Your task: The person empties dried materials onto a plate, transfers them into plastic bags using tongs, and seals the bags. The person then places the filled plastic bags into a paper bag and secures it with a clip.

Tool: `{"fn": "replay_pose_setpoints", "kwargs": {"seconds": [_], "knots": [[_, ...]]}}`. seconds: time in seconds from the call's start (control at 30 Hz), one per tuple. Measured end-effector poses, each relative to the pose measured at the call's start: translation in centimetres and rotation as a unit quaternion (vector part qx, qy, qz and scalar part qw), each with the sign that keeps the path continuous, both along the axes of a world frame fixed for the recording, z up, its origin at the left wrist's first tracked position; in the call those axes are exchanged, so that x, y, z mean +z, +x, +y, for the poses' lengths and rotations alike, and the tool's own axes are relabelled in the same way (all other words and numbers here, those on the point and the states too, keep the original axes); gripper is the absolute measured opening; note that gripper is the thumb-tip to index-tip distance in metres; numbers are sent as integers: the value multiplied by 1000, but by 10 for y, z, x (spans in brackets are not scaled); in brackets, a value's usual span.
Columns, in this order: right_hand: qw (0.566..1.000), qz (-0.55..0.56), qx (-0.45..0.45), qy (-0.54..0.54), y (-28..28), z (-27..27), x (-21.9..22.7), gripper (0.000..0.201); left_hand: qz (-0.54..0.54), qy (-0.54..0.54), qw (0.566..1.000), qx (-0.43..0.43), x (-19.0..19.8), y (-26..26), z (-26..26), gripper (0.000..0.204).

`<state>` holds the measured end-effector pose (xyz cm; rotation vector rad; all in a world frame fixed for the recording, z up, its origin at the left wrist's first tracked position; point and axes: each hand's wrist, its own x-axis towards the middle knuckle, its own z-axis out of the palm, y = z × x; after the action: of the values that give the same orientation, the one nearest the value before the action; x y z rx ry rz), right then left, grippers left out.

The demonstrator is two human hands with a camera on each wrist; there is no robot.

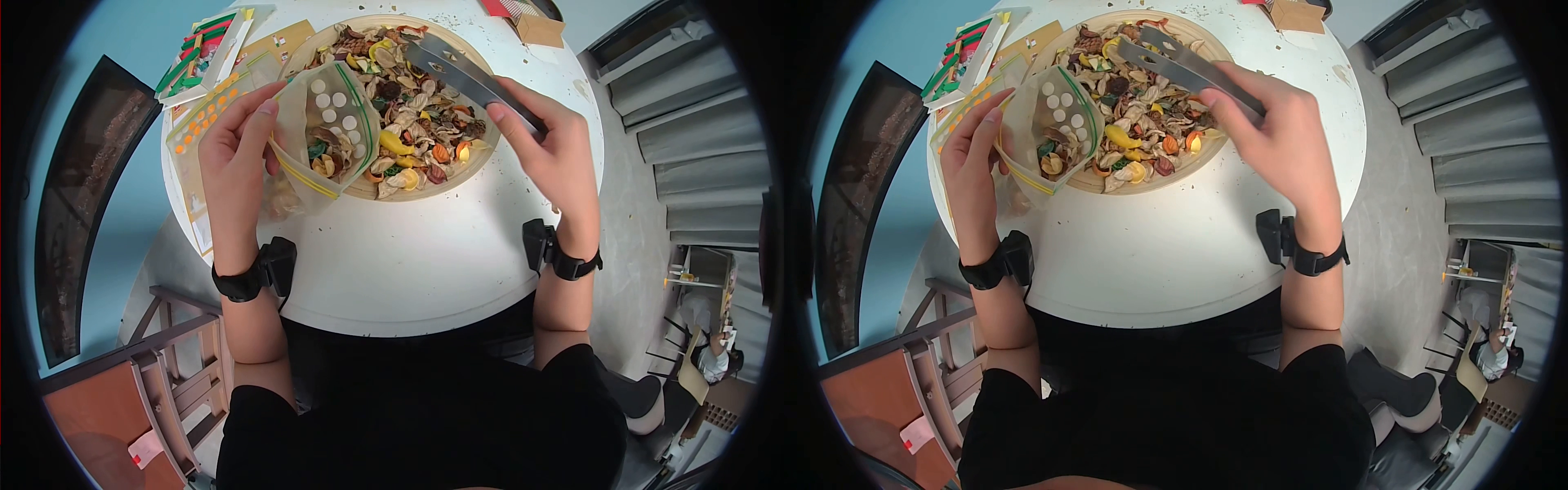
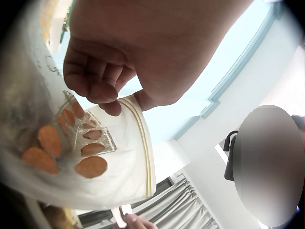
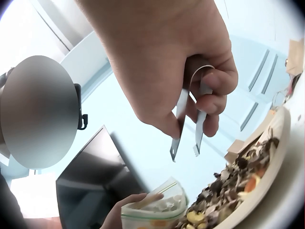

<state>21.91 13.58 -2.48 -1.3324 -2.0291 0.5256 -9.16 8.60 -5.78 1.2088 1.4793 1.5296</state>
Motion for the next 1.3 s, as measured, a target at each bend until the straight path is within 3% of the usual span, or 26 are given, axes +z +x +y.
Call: {"fn": "replay_pose_setpoints", "kwargs": {"seconds": [0.1, 0.2, 0.33, 0.53, 0.83, 0.93, 1.3], "knots": [[1000, -7, 26, 16, 12, 3, 0, 36, 1, 1, 1000, 0, -1, 0, 0, 30], [992, -61, 92, -68, 16, -4, 13, 35, 7, 1, 1000, -3, 0, -1, 0, 30], [981, -126, 144, -9, 7, -8, 0, 33, 12, 4, 1000, -2, 1, 1, 0, 30], [979, -154, 128, 40, 0, -8, -6, 27, 11, 2, 1000, -2, -1, -1, 0, 29], [996, -56, 63, 40, 1, -13, 12, 29, 7, 2, 1000, 5, -1, -1, 1, 29], [982, 40, 117, 143, -18, -14, -2, 35, 12, 3, 1000, 2, 0, 0, 0, 29], [984, -94, 140, -49, 12, -23, 21, 36, 13, 4, 1000, 2, 1, -1, 0, 29]]}}
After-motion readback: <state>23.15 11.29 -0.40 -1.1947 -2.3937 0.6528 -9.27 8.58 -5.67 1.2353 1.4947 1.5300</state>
